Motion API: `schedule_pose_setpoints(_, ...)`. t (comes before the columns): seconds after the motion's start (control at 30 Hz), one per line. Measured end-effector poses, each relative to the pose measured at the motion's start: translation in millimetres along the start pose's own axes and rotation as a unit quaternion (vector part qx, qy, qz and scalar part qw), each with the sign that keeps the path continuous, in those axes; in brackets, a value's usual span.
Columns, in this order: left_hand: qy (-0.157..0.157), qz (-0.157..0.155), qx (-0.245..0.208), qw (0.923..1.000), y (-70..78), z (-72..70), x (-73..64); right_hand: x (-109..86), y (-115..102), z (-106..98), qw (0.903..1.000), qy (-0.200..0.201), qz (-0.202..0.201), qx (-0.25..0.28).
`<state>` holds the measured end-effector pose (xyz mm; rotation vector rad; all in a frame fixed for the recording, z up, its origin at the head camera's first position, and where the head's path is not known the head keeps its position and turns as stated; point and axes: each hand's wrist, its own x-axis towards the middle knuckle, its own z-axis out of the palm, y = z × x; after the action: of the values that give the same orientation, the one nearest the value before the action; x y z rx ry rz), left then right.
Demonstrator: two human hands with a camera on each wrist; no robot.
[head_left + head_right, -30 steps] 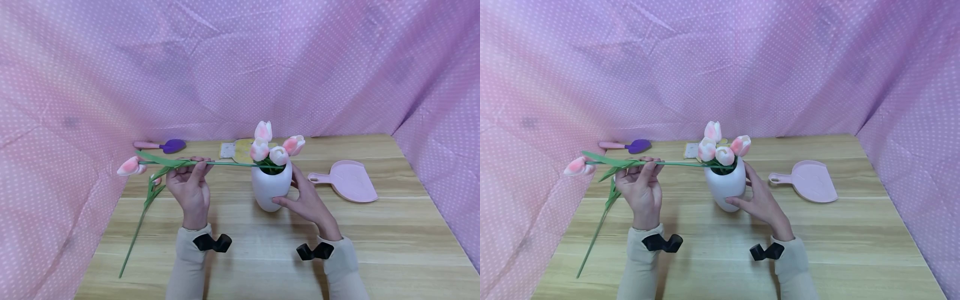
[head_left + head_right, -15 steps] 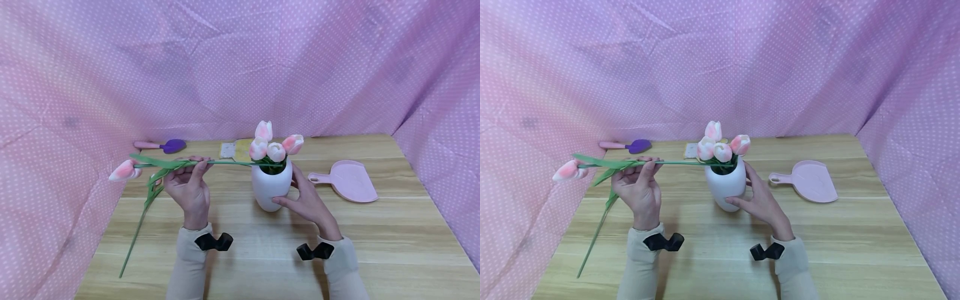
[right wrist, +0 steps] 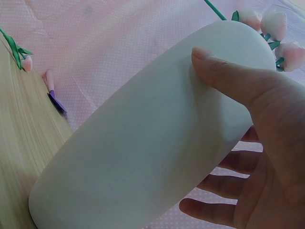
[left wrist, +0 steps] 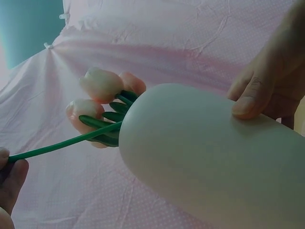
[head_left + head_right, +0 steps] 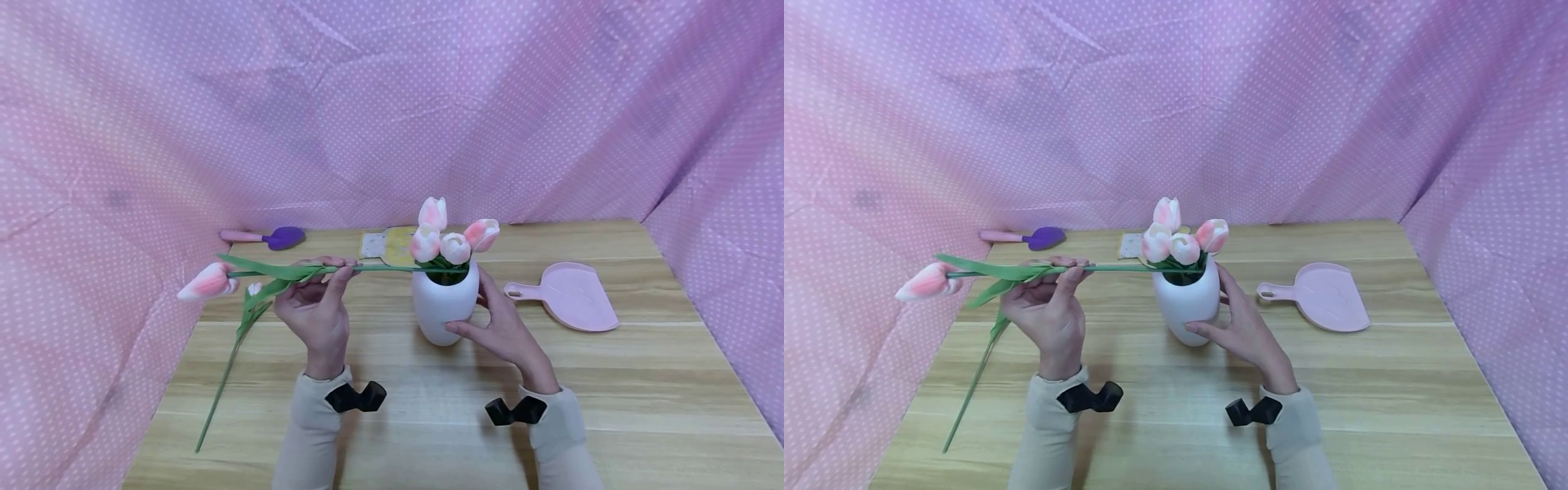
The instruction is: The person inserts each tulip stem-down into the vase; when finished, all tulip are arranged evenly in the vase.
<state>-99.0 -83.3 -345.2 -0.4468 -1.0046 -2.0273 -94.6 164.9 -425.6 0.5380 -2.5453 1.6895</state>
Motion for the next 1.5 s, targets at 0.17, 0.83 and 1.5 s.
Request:
schedule_pose_setpoints(0.17, -0.027, 0.004, 0.020, 0.9994, -0.3, 5.1, -6.0, -0.1, 0, 0, 1.0000, -0.001, -0.002, 0.001)
schedule_pose_setpoints(0.83, -0.129, -0.014, 0.016, 0.9914, -4.0, 22.0, -24.8, -1.3, -2, -1, 0.9999, -0.003, 0.008, -0.005)
schedule_pose_setpoints(1.5, -0.179, 0.001, 0.108, 0.9778, -13.9, 31.8, -36.4, -0.5, 2, 0, 0.9998, 0.002, -0.013, -0.013)
